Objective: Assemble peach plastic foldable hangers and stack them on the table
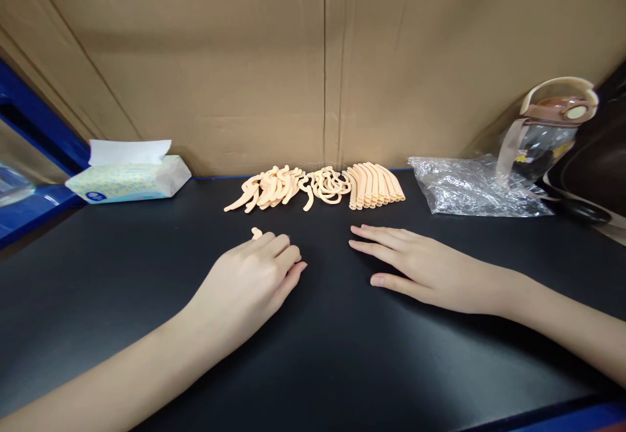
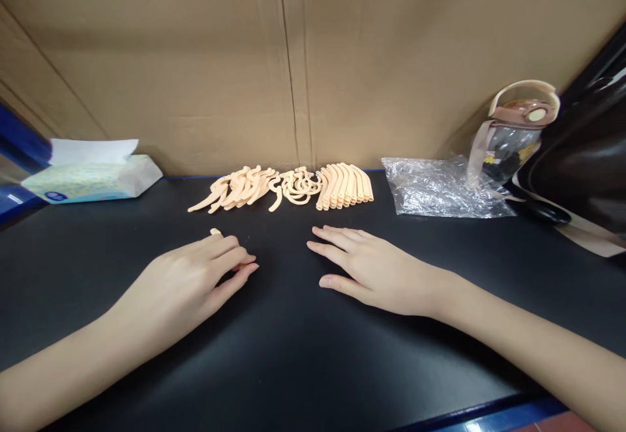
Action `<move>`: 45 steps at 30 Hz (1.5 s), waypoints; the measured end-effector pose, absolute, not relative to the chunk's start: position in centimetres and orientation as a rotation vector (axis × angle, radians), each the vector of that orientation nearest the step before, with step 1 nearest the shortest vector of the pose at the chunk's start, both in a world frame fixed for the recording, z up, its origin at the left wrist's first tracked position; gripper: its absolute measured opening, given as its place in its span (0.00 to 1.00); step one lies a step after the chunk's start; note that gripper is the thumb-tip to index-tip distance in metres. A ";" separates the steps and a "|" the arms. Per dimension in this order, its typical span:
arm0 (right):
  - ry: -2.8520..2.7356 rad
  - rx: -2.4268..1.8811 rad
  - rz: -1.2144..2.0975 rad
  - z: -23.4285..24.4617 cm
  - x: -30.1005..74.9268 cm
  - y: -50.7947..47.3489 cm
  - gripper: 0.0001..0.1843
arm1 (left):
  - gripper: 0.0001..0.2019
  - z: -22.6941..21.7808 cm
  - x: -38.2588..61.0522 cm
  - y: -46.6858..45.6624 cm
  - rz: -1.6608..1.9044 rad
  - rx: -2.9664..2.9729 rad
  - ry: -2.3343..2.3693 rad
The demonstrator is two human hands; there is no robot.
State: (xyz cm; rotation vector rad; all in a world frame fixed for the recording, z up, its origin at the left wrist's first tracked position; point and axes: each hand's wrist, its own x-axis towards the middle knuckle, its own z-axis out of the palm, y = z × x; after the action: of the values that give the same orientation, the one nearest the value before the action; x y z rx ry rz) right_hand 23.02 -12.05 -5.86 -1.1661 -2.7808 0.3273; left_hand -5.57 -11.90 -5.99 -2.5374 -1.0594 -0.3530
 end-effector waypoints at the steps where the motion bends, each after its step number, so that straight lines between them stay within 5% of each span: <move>1: -2.779 -1.168 0.331 -5.8 23.0 -12.1 0.34 | 0.19 -5.9 -5.5 -12.0 -0.352 -2.519 -1.062; 9: -2.759 -1.157 0.339 -5.9 23.1 -12.0 0.33 | 0.19 -5.9 -6.1 -12.2 -0.198 -2.209 -1.263; 20: -2.784 -1.155 0.321 -6.0 23.1 -12.0 0.33 | 0.18 -6.3 -5.2 -12.2 -0.413 -2.800 -0.876; 37: -2.759 -1.129 0.322 -6.0 23.2 -12.1 0.33 | 0.18 -7.0 -5.8 -10.9 -0.553 -3.025 -1.111; 45: -2.769 -1.117 0.262 -6.3 23.2 -12.3 0.33 | 0.27 -6.7 -5.3 -9.0 -0.504 -2.912 -1.393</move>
State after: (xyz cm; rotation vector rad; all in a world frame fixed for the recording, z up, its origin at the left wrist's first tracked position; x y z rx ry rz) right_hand 23.17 -12.30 -6.27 -1.1174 -2.7688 0.2619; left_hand -5.28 -9.01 -6.65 -2.9115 -1.3927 -0.5035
